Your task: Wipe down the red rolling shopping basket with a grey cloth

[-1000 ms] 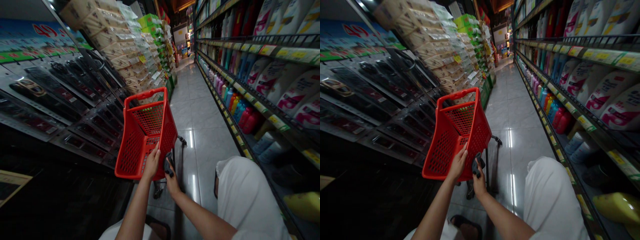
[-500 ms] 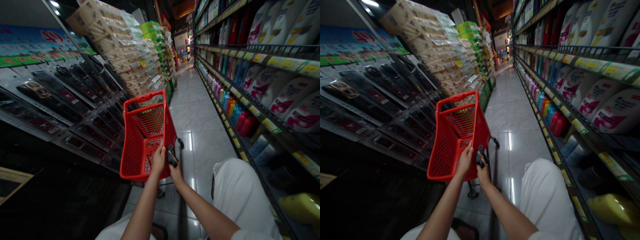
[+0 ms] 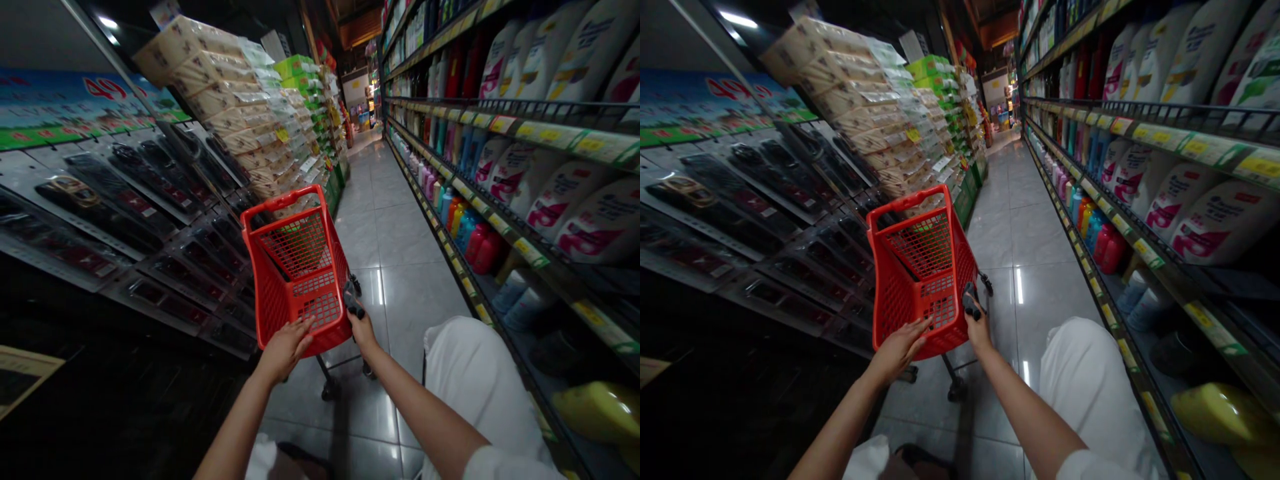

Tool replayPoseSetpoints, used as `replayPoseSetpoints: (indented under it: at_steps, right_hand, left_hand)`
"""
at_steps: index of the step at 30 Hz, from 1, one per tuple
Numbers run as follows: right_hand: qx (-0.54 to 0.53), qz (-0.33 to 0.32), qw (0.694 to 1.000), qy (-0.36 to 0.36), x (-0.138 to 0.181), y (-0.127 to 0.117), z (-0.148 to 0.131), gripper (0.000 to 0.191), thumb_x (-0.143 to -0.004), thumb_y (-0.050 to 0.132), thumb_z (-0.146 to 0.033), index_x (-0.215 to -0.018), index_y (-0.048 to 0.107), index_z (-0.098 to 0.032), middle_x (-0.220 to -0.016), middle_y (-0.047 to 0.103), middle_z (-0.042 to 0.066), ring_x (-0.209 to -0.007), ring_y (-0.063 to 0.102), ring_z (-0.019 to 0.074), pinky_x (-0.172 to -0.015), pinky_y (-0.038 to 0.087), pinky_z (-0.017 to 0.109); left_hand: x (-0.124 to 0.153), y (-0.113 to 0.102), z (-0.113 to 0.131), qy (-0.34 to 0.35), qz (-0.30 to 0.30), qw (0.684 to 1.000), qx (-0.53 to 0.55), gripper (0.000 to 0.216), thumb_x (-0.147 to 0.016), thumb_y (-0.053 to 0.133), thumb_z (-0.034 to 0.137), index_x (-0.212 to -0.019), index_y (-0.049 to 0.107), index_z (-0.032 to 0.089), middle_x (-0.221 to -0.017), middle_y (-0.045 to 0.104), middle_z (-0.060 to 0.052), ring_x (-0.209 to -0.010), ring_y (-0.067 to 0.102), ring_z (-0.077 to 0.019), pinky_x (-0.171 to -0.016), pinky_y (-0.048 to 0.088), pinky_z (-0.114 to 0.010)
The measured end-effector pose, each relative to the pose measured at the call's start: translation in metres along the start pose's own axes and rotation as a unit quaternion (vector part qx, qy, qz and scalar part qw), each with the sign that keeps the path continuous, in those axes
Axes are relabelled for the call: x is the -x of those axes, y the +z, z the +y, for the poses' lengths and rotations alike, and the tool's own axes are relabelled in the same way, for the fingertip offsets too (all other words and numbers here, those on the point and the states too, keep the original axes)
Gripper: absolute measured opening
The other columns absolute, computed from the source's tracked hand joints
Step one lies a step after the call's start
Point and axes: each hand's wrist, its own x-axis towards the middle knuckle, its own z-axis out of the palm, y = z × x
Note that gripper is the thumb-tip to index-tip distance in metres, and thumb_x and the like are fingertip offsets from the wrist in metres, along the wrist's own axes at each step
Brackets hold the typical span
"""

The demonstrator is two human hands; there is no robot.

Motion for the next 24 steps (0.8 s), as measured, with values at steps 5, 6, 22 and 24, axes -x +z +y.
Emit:
replayPoseSetpoints:
  at_steps: [5,6,22,24]
  right_hand:
    - [0.013,0.024,1.0,-0.004,0.041,0.021,-0.01,0.043,-0.079,0.061,-0.038,-0.118,0.069,-0.021,-0.124,0.069,0.006,-0.125,0.056,0.0247,-0.114,0.035,0.046]
    - [0.015,0.025,0.999,-0.014,0.053,0.026,-0.014,0.043,-0.082,0.06,-0.038,-0.121,0.067,-0.023,-0.128,0.066,0.005,-0.13,0.052,0.0236,-0.116,0.033,0.045]
    - [0.04,0.057,0.997,-0.035,0.063,0.028,-0.002,0.049,-0.084,0.055,-0.036,-0.131,0.059,-0.025,-0.137,0.06,0.005,-0.142,0.036,0.0199,-0.12,0.022,0.043]
    - [0.048,0.065,0.996,-0.04,0.055,0.024,0.0,0.047,-0.084,0.053,-0.035,-0.13,0.06,-0.025,-0.134,0.062,0.004,-0.142,0.036,0.0185,-0.12,0.023,0.041]
  left_hand:
    - [0.023,-0.006,-0.025,-0.058,0.007,0.989,-0.138,0.051,-0.098,0.026,0.05,-0.123,0.061,0.02,-0.12,0.07,-0.011,-0.107,0.066,-0.025,-0.093,0.048,-0.037]
    - [0.023,-0.006,-0.025,-0.062,0.007,0.987,-0.149,0.052,-0.098,0.025,0.051,-0.115,0.063,0.021,-0.113,0.072,-0.01,-0.102,0.067,-0.0243,-0.088,0.048,-0.035]
    - [-0.003,-0.002,0.021,-0.128,0.023,0.976,-0.176,0.044,-0.099,0.028,0.046,-0.103,0.064,0.023,-0.102,0.074,-0.007,-0.095,0.067,-0.0213,-0.074,0.041,-0.028]
    - [-0.007,0.0,0.027,-0.136,0.029,0.974,-0.177,0.043,-0.099,0.028,0.047,-0.104,0.065,0.024,-0.104,0.074,-0.006,-0.095,0.067,-0.0208,-0.073,0.04,-0.027]
